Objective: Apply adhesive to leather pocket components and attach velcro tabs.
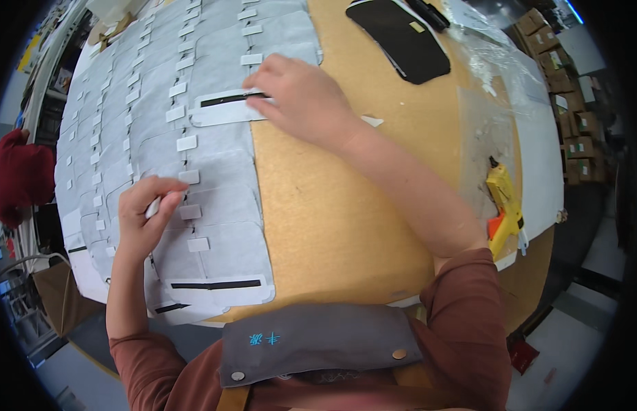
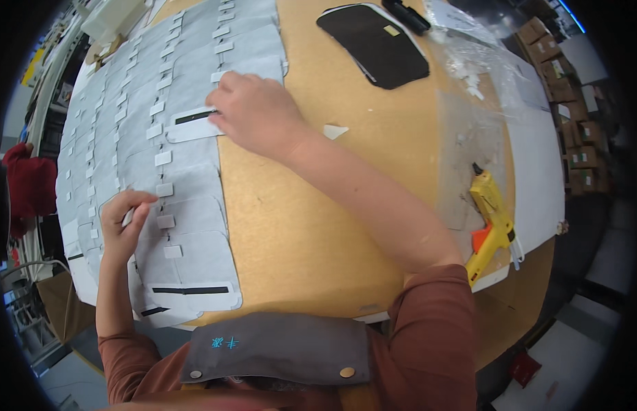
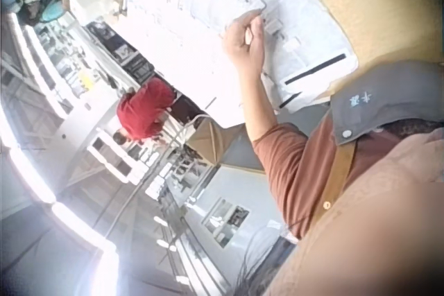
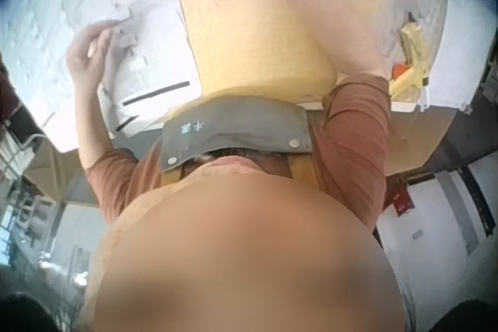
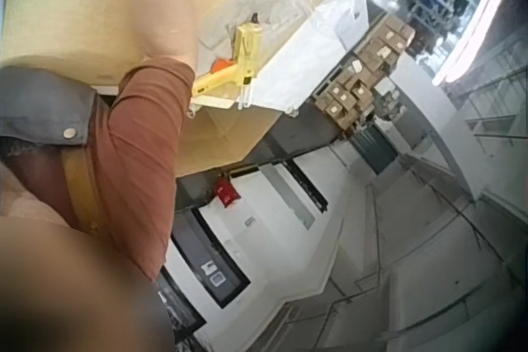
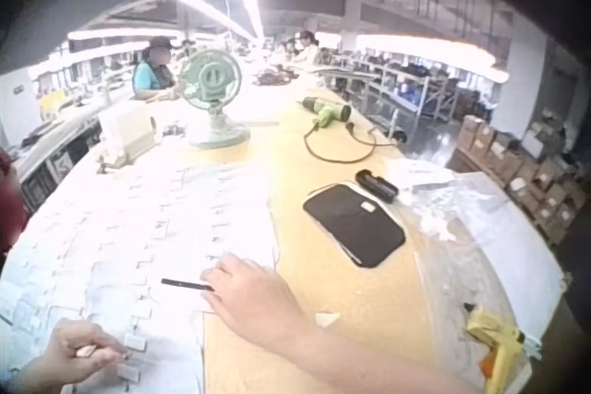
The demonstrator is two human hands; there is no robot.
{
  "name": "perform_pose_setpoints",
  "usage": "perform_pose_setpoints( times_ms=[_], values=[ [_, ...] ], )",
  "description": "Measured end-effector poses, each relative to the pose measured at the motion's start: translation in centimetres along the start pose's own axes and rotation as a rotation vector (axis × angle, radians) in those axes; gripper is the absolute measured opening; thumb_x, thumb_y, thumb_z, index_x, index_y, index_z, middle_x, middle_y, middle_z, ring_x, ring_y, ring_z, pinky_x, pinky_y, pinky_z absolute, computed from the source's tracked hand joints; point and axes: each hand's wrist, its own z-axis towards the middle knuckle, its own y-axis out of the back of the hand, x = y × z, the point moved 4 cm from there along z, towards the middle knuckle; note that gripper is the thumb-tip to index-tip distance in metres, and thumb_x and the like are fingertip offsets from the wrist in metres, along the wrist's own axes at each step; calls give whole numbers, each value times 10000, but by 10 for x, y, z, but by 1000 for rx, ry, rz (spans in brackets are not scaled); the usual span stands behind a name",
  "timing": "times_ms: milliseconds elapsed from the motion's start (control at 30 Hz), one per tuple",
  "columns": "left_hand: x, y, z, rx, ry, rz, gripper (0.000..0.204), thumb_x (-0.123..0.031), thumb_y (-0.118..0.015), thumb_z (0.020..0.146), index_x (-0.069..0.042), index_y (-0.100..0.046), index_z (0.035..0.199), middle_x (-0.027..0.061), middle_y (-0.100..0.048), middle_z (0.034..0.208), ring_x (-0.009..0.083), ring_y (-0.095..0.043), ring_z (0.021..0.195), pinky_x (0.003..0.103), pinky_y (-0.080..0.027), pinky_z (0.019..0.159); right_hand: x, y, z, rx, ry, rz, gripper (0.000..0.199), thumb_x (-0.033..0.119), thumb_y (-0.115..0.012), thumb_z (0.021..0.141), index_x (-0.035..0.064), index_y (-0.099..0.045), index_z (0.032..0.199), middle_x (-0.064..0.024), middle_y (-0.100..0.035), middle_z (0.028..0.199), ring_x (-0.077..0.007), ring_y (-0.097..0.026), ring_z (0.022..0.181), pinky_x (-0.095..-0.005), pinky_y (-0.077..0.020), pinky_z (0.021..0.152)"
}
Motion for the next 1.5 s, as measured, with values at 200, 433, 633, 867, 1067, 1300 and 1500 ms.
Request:
perform_pose_setpoints(
  times_ms=[200, 433, 633, 867, 1067, 1300, 1500],
  values=[
    [-14, -12, -41, 148, 464, -871, 526, -482, -649, 940, 42, -664, 899, -49, -443, 567, 36, -339, 487, 220, -257, 466, -70, 51, -14, -117, -370, -644, 260, 212, -624, 897, 26, -641, 1077, -113, -635, 1048, -280, -630, 1012, -408, -515, 852],
    [-39, -39, -69, 299, 715, -1252, 582, -520, -628, 943, 61, -626, 921, -61, -345, 551, 49, -340, 474, 214, -224, 419, -144, 80, -38, 48, -839, -803, 456, 322, -581, 961, -49, -583, 1227, -169, -649, 1158, -288, -646, 1047, -468, -474, 892],
    [-46, -49, -89, 369, 786, -1445, 711, -619, -442, 993, 50, -626, 839, -75, -235, 571, 64, -313, 480, 218, -251, 442, -148, 75, -34, 181, -662, -983, 483, 293, -525, 985, -56, -550, 1319, -160, -717, 980, -282, -695, 888, -430, -487, 807],
    [-58, -61, -99, 393, 1014, -1428, 572, -418, -433, 1062, 39, -628, 780, -54, -292, 579, 73, -325, 490, 223, -268, 437, -155, 79, -35, 170, -561, -1029, 493, 103, -560, 885, -66, -526, 1347, -173, -721, 852, -269, -719, 770, -420, -538, 748],
    [-70, -67, -99, 402, 947, -1527, 310, -219, -549, 1029, 33, -657, 885, 11, -518, 659, 84, -449, 508, 193, -338, 438, -139, 124, -30, -97, -524, -1064, 466, 103, -539, 898, -65, -530, 1333, -180, -713, 767, -284, -730, 712, -408, -569, 679],
    [-81, -81, -106, 459, 968, -1573, 171, -95, -616, 978, 13, -685, 1091, 67, -672, 845, 103, -657, 708, 218, -538, 549, -31, 172, -36, -418, -626, 98, 437, 114, -434, 963, -58, -514, 1357, -190, -728, 951, -227, -734, 813, -303, -561, 756],
    [-113, -99, -94, 564, 969, -1631, 239, -226, -562, 1028, -14, -672, 1017, -18, -501, 626, 63, -481, 547, 190, -358, 464, -1, 148, -68, -107, -763, 934, 331, 129, -466, 982, -76, -535, 1233, -233, -699, 1071, -231, -722, 909, -311, -572, 831]
  ],
)
